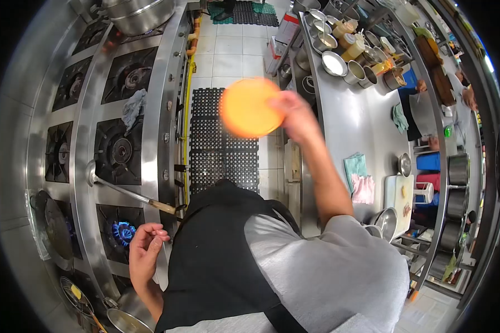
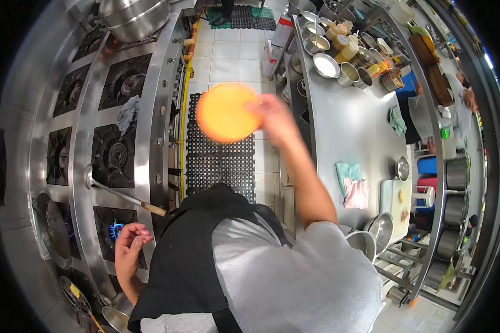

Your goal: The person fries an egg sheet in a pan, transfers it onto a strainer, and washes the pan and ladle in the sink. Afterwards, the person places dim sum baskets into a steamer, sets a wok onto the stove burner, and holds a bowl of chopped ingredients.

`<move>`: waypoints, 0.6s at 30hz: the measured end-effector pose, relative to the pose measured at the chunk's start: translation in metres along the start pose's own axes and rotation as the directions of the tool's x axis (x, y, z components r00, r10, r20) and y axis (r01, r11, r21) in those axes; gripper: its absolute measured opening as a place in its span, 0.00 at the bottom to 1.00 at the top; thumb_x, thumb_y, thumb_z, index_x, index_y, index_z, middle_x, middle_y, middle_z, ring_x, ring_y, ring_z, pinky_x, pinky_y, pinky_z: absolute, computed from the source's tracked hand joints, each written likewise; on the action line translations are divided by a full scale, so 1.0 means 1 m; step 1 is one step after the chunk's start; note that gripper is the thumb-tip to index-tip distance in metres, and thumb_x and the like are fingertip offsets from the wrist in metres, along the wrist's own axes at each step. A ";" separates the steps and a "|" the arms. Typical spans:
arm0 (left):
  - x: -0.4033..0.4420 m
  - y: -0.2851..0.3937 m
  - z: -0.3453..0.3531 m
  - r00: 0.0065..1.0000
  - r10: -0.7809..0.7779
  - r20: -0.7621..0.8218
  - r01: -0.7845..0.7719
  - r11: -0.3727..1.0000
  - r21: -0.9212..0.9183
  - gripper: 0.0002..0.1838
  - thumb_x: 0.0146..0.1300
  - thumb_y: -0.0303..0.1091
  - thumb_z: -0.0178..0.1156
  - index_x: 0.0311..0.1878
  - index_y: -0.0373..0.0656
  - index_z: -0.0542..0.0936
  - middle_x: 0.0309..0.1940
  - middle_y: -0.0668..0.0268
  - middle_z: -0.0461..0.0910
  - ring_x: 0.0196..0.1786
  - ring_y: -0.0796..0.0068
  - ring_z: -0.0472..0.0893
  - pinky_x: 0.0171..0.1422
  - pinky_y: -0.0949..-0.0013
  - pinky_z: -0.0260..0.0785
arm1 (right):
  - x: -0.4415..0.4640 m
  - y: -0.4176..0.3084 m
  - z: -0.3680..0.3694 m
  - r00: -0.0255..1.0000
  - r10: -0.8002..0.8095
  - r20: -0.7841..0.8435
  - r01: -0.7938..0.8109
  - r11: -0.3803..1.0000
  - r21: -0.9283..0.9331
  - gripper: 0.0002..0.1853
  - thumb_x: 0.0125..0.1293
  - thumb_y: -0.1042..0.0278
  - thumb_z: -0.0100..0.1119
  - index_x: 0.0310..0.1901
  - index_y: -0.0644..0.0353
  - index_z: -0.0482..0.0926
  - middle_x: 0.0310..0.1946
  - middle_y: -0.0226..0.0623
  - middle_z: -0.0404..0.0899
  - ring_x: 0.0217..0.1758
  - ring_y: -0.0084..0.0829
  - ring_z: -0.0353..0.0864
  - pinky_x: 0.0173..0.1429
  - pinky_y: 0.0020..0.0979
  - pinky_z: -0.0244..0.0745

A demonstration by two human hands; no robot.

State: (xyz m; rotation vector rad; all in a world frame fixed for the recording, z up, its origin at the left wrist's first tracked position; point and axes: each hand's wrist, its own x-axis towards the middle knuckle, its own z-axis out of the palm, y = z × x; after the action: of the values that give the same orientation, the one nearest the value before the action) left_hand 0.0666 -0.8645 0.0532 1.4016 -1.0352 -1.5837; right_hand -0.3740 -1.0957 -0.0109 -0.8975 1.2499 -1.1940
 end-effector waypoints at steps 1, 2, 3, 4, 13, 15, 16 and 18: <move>0.002 -0.003 0.001 1.000 -0.024 0.007 0.024 0.999 -0.025 0.17 0.73 0.34 0.64 0.59 0.36 0.77 0.45 0.66 0.81 0.47 0.77 0.81 0.60 0.68 0.74 | 0.010 0.004 -0.042 0.986 -0.014 -0.168 0.015 1.000 0.006 0.18 0.66 0.57 0.72 0.50 0.58 0.78 0.41 0.35 0.85 0.37 0.27 0.85 0.37 0.30 0.83; 0.003 -0.007 0.003 0.999 -0.047 0.000 0.047 0.998 -0.051 0.16 0.73 0.33 0.63 0.59 0.36 0.77 0.45 0.66 0.81 0.48 0.77 0.81 0.60 0.68 0.74 | 0.020 0.011 -0.092 0.952 -0.049 -0.303 0.029 0.997 -0.072 0.19 0.65 0.56 0.73 0.50 0.58 0.78 0.41 0.36 0.84 0.38 0.29 0.86 0.37 0.30 0.83; 0.001 -0.012 0.003 0.997 -0.067 -0.023 0.065 0.995 -0.077 0.15 0.74 0.32 0.62 0.59 0.36 0.77 0.45 0.66 0.82 0.48 0.77 0.81 0.60 0.69 0.74 | 0.019 0.011 -0.125 0.886 -0.088 -0.455 0.085 0.996 -0.026 0.19 0.66 0.55 0.72 0.47 0.58 0.79 0.41 0.37 0.85 0.37 0.29 0.86 0.36 0.29 0.83; 0.003 -0.013 0.004 0.997 -0.069 -0.020 0.069 0.997 -0.033 0.14 0.75 0.31 0.61 0.58 0.37 0.78 0.45 0.66 0.83 0.49 0.77 0.81 0.60 0.70 0.74 | 0.021 0.020 -0.175 0.853 -0.105 -0.511 0.031 0.988 -0.151 0.20 0.73 0.55 0.65 0.58 0.59 0.79 0.48 0.36 0.85 0.46 0.31 0.87 0.45 0.30 0.84; 0.005 -0.019 0.014 0.999 0.001 0.040 -0.001 1.000 -0.008 0.16 0.77 0.39 0.60 0.59 0.40 0.79 0.47 0.71 0.82 0.51 0.82 0.78 0.58 0.73 0.73 | 0.144 0.102 -0.376 0.852 0.146 -0.503 -0.277 0.941 -0.196 0.31 0.74 0.47 0.59 0.68 0.62 0.73 0.57 0.45 0.82 0.54 0.40 0.85 0.55 0.37 0.83; 0.000 -0.025 0.012 0.997 -0.079 -0.025 0.079 0.996 0.033 0.17 0.76 0.43 0.61 0.56 0.40 0.79 0.44 0.73 0.80 0.49 0.84 0.76 0.57 0.74 0.70 | 0.162 0.117 -0.351 0.802 0.219 -0.556 -0.356 0.922 -0.152 0.30 0.74 0.46 0.57 0.67 0.62 0.73 0.57 0.45 0.82 0.54 0.41 0.85 0.56 0.38 0.82; -0.005 -0.027 0.011 0.994 -0.094 -0.052 0.094 0.996 -0.004 0.17 0.76 0.43 0.61 0.56 0.40 0.79 0.44 0.73 0.80 0.49 0.84 0.76 0.57 0.74 0.71 | 0.168 0.123 -0.338 0.774 0.246 -0.584 -0.389 0.912 -0.131 0.30 0.75 0.45 0.57 0.67 0.62 0.73 0.57 0.46 0.82 0.54 0.41 0.84 0.57 0.39 0.82; -0.021 -0.030 0.007 0.989 -0.102 -0.103 0.099 0.994 -0.038 0.16 0.76 0.43 0.60 0.55 0.39 0.79 0.44 0.72 0.80 0.49 0.84 0.77 0.57 0.74 0.71 | 0.172 0.134 -0.312 0.721 0.291 -0.630 -0.432 0.898 -0.080 0.30 0.75 0.45 0.55 0.66 0.62 0.74 0.57 0.47 0.82 0.55 0.42 0.84 0.58 0.41 0.81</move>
State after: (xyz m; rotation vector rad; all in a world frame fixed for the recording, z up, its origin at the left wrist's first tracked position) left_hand 0.0605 -0.8331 0.0333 1.5187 -0.8848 -1.5733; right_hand -0.6717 -1.2027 -0.2226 -0.3732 2.0149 -1.0568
